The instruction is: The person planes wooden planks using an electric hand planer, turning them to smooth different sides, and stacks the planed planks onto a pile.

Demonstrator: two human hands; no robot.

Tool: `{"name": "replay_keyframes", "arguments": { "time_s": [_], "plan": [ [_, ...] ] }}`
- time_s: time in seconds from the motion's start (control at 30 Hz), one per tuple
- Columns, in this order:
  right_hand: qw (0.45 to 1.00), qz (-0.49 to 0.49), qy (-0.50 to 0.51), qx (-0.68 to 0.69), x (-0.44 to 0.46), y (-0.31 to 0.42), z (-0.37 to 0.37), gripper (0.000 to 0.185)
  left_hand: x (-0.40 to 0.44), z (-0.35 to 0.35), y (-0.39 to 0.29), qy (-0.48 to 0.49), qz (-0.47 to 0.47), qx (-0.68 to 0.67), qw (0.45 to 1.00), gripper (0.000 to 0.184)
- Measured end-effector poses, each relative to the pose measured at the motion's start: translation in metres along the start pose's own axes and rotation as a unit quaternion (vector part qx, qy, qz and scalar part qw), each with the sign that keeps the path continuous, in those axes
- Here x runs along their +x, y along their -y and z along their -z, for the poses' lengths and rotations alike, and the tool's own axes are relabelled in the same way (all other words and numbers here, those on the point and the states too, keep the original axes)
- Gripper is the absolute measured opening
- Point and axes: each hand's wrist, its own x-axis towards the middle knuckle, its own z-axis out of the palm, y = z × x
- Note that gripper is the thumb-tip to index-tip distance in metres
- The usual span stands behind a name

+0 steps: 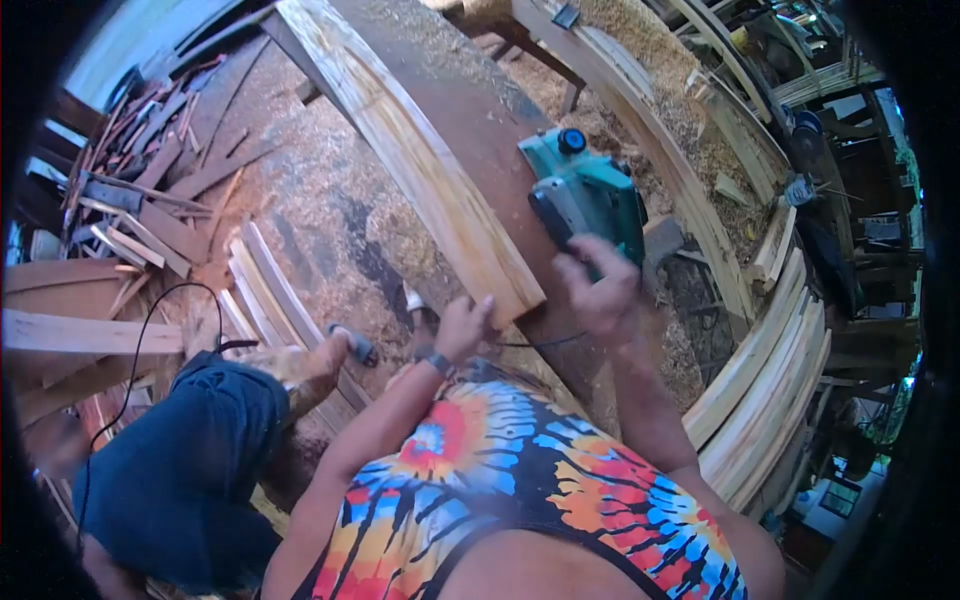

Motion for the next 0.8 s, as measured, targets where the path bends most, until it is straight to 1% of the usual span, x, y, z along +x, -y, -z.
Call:
{"name": "replay_keyframes", "arguments": {
  "time_s": [0.03, 0.1, 0.13, 0.17, 0.2, 0.23, 0.27, 0.37, 0.4, 0.43, 0.47, 0.57, 0.6, 0.67, 0.7, 0.77, 0.8],
  "plan": [
    [0.996, 0.034, -0.073, -0.033, 0.015, -0.002, 0.016, 0.033, 0.001, 0.001, -0.005, -0.016, -0.012, 0.044, 0.999, 0.041],
    [0.961, 0.083, -0.194, -0.178, 0.040, -0.028, 0.033, 0.032, 0.021, 0.002, 0.016, -0.006, -0.047, 0.053, 0.997, 0.045],
    [0.965, 0.052, -0.175, -0.189, 0.046, -0.044, 0.035, 0.033, 0.028, 0.000, 0.025, -0.003, -0.067, 0.058, 0.996, 0.047],
    [0.967, 0.025, -0.157, -0.199, 0.052, -0.062, 0.036, 0.035, 0.030, -0.003, 0.019, -0.007, -0.057, 0.087, 0.995, 0.048],
    [0.993, -0.048, -0.053, -0.090, 0.058, -0.082, 0.037, 0.036, 0.027, -0.005, 0.006, -0.012, -0.048, 0.115, 0.992, 0.049],
    [0.991, -0.120, 0.052, 0.022, 0.063, -0.104, 0.038, 0.038, 0.025, -0.008, -0.005, -0.017, -0.039, 0.143, 0.989, 0.050],
    [0.960, -0.190, 0.155, 0.134, 0.066, -0.117, 0.039, 0.039, 0.025, -0.013, -0.010, -0.001, 0.019, 0.103, 0.995, 0.055],
    [0.930, -0.174, 0.210, 0.248, 0.069, -0.120, 0.039, 0.043, 0.027, -0.008, -0.036, -0.080, 0.003, 0.229, 0.970, 0.062],
    [0.911, -0.201, 0.213, 0.292, 0.069, -0.120, 0.039, 0.042, 0.032, -0.006, -0.041, -0.132, 0.008, 0.248, 0.960, 0.066],
    [0.910, -0.200, 0.215, 0.292, 0.069, -0.121, 0.038, 0.041, 0.039, -0.002, -0.046, -0.185, 0.013, 0.267, 0.946, 0.072],
    [0.910, -0.199, 0.217, 0.293, 0.070, -0.121, 0.037, 0.040, 0.046, 0.002, -0.052, -0.239, 0.015, 0.285, 0.928, 0.078],
    [0.916, -0.187, 0.213, 0.283, 0.071, -0.121, 0.035, 0.038, 0.066, 0.009, -0.070, -0.365, -0.044, 0.272, 0.889, 0.110],
    [0.919, -0.185, 0.209, 0.279, 0.069, -0.121, 0.034, 0.037, 0.080, 0.017, -0.074, -0.392, -0.080, 0.279, 0.873, 0.110],
    [0.908, -0.167, 0.216, 0.318, 0.069, -0.123, 0.032, 0.034, 0.107, 0.032, -0.073, -0.435, -0.150, 0.293, 0.838, 0.111],
    [0.903, -0.158, 0.218, 0.335, 0.069, -0.125, 0.032, 0.033, 0.113, 0.034, -0.075, -0.436, -0.178, 0.385, 0.794, 0.107],
    [0.901, -0.152, 0.229, 0.337, 0.070, -0.128, 0.034, 0.033, 0.124, 0.035, -0.081, -0.430, -0.230, 0.550, 0.678, 0.100],
    [0.899, -0.147, 0.237, 0.339, 0.070, -0.130, 0.034, 0.032, 0.122, 0.029, -0.077, -0.356, -0.212, 0.607, 0.678, 0.085]
  ]
}}
